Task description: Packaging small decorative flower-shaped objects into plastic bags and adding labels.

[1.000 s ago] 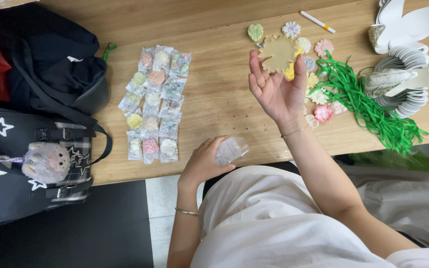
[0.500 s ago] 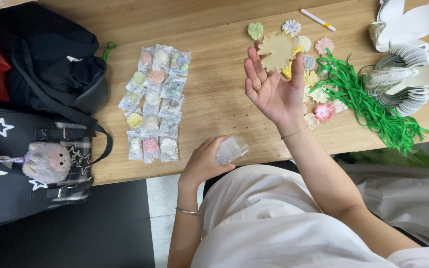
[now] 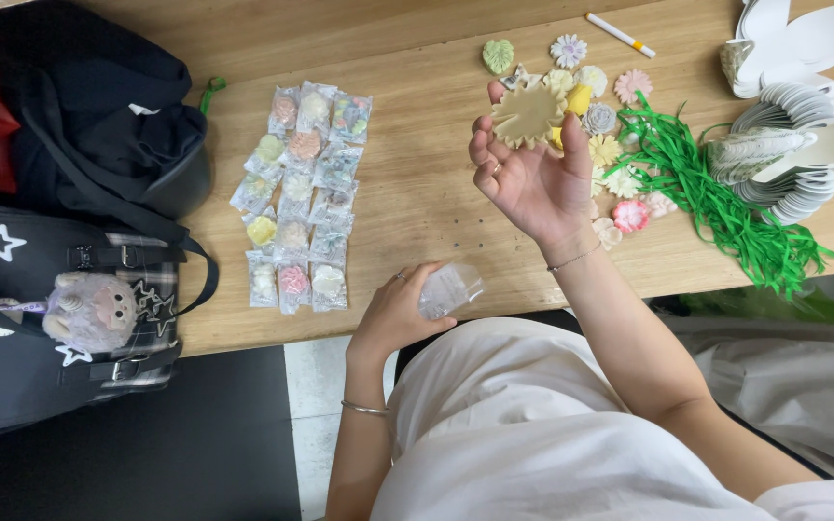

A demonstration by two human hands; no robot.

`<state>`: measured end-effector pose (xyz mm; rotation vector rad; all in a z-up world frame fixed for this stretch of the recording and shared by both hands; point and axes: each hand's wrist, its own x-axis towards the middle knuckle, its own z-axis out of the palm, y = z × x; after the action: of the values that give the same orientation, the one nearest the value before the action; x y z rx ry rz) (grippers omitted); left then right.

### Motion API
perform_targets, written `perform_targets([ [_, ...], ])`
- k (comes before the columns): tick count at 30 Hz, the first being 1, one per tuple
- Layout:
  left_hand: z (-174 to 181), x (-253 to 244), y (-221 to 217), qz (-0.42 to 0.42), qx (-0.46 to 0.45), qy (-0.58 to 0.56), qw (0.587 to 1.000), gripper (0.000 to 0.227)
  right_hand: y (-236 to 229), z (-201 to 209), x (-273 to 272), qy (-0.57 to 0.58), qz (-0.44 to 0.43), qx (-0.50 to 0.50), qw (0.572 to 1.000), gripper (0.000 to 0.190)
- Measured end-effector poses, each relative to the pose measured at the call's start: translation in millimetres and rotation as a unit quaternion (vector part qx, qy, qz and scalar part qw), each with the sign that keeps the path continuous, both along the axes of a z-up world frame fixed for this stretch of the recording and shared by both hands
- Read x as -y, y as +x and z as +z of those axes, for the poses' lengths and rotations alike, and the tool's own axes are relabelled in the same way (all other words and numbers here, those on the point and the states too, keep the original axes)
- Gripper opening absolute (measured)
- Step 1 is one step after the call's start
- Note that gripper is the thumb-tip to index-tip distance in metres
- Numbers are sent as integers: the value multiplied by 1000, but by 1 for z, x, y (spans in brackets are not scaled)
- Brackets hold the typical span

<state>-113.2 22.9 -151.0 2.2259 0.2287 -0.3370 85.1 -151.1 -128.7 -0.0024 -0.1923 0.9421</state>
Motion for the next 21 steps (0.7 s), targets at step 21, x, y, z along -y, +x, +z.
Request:
perform_targets([
  [21, 1, -1, 3, -14, 12, 12, 1000, 83, -5, 21, 0, -30, 38, -66, 997, 85],
])
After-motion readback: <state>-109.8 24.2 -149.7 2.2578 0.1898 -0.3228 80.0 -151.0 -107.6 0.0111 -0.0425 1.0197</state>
